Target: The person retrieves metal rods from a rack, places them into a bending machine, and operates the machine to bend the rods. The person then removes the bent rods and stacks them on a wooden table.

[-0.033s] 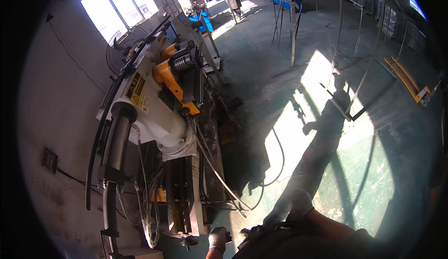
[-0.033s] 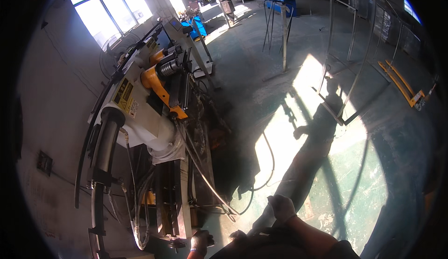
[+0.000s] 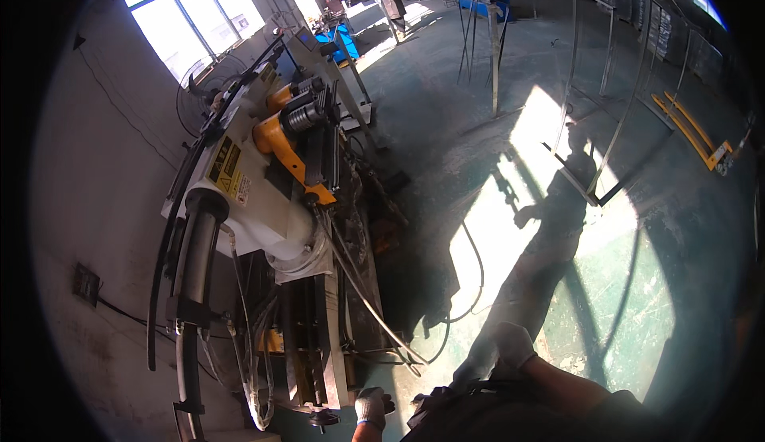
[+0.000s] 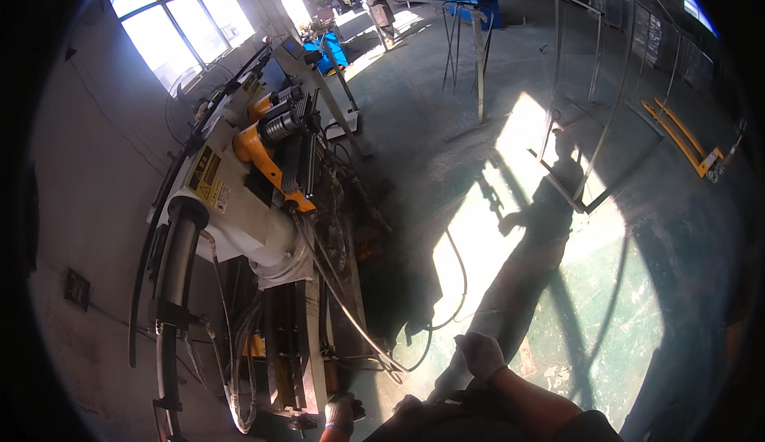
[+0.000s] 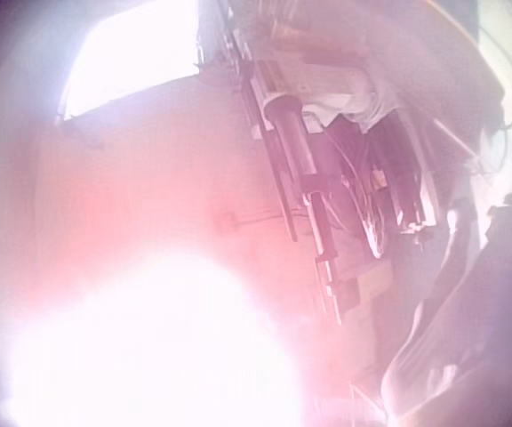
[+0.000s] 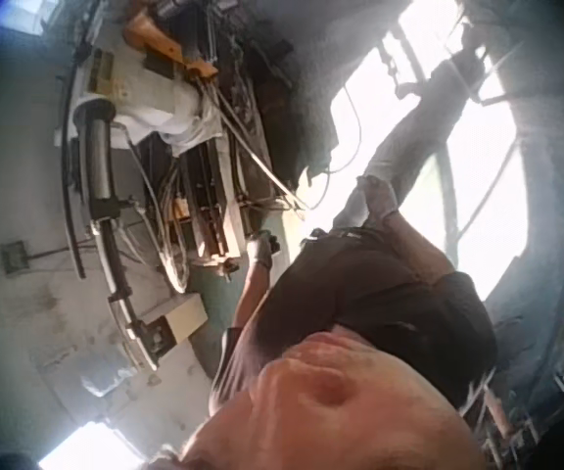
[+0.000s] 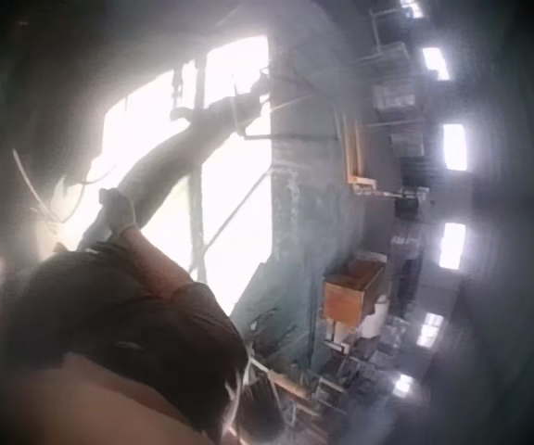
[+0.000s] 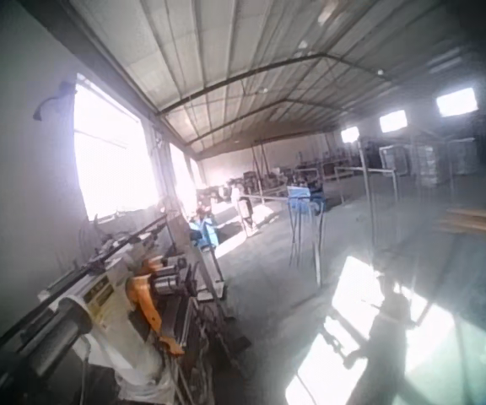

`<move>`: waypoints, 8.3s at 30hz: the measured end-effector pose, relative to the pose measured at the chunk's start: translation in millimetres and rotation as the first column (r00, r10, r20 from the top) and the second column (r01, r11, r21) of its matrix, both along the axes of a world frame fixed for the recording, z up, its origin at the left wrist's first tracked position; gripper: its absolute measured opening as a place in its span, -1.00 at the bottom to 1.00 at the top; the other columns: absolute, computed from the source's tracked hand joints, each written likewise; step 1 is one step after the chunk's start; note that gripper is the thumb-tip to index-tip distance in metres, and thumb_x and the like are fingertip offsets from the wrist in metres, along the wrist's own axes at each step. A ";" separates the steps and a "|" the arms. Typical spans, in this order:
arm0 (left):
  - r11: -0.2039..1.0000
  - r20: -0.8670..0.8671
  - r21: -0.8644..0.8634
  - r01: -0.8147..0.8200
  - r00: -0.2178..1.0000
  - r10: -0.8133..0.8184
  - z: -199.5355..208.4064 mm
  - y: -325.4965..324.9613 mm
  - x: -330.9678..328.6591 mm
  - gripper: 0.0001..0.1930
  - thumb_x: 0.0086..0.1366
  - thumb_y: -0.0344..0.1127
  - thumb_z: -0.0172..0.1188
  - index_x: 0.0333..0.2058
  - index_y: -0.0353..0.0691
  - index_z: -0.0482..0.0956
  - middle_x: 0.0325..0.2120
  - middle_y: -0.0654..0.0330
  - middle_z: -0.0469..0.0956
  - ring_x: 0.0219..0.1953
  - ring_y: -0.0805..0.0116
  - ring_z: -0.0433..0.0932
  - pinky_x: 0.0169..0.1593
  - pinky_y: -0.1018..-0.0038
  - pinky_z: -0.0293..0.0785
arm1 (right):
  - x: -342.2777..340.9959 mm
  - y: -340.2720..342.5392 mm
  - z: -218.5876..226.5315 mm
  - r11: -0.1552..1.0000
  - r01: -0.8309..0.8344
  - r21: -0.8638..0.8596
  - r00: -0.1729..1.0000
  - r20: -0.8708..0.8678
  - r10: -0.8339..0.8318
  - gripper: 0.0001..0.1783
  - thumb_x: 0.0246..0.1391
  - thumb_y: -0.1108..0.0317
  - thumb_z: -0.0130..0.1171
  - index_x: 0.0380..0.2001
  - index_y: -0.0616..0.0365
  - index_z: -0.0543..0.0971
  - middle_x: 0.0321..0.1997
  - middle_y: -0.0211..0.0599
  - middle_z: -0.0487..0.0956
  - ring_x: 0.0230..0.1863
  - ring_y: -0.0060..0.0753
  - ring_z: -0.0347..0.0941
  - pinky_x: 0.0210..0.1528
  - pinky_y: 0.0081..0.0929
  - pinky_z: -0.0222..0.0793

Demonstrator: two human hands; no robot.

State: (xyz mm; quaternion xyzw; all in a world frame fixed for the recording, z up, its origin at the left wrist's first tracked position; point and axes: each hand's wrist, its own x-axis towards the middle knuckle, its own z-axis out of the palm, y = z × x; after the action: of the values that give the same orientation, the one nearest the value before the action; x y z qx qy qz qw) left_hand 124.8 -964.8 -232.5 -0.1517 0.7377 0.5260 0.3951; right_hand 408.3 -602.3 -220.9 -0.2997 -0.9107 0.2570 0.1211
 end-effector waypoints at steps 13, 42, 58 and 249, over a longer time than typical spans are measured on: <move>0.527 -0.194 -0.200 0.826 0.494 -0.847 26.2 387.4 -10.2 -0.89 0.40 -0.38 0.38 -0.20 -0.24 0.83 -0.17 0.07 0.82 -0.17 0.23 0.82 -0.07 0.34 0.75 | -104.0 300.2 218.9 0.926 -0.115 -0.360 0.881 -0.467 -0.072 -0.65 0.61 0.23 0.26 -0.31 0.21 0.70 -0.39 -0.19 0.70 -0.37 -0.25 0.67 -0.21 -0.32 0.57; 0.765 -0.389 -0.006 0.644 0.704 -0.595 74.5 1194.2 -479.5 -0.60 0.59 -0.14 0.36 0.17 -0.35 0.75 -0.21 0.20 0.81 -0.24 0.42 0.75 -0.10 0.41 0.68 | -575.7 1117.6 152.2 0.919 0.090 -0.384 0.970 -0.177 -0.169 -0.55 0.45 0.02 0.36 -0.27 0.27 0.75 -0.33 0.19 0.71 -0.30 0.25 0.73 -0.20 0.00 0.57; 0.951 -0.566 0.297 0.086 0.818 0.102 162.8 1521.0 -938.4 -0.73 0.59 -0.35 0.35 0.13 -0.38 0.73 -0.25 0.22 0.76 -0.27 0.49 0.69 -0.12 0.43 0.66 | -1048.1 1396.6 270.5 0.897 -0.395 -0.198 0.889 -0.329 0.318 -0.73 0.40 0.16 0.43 -0.11 0.15 0.77 -0.44 -0.01 0.73 -0.38 0.11 0.77 -0.25 -0.07 0.66; -0.797 -0.255 0.344 -0.496 -0.866 0.430 402.6 1648.6 -1878.6 -0.41 0.85 0.25 -0.21 0.13 -0.11 0.62 -0.18 0.11 0.73 -0.27 0.13 0.76 -0.13 0.03 0.84 | -2283.7 1120.1 427.5 -0.726 0.510 0.462 -0.855 0.176 -0.488 -0.78 0.25 0.30 0.35 -0.21 0.09 0.91 -0.13 0.08 0.86 -0.04 0.18 0.85 0.07 -0.02 0.77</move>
State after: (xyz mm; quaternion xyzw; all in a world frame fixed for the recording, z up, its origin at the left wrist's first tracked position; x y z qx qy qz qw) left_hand -1753.7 683.9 170.1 -0.6593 0.1613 0.4722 -0.5624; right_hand -1875.4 517.8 206.6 -0.9943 0.0081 -0.1007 0.0329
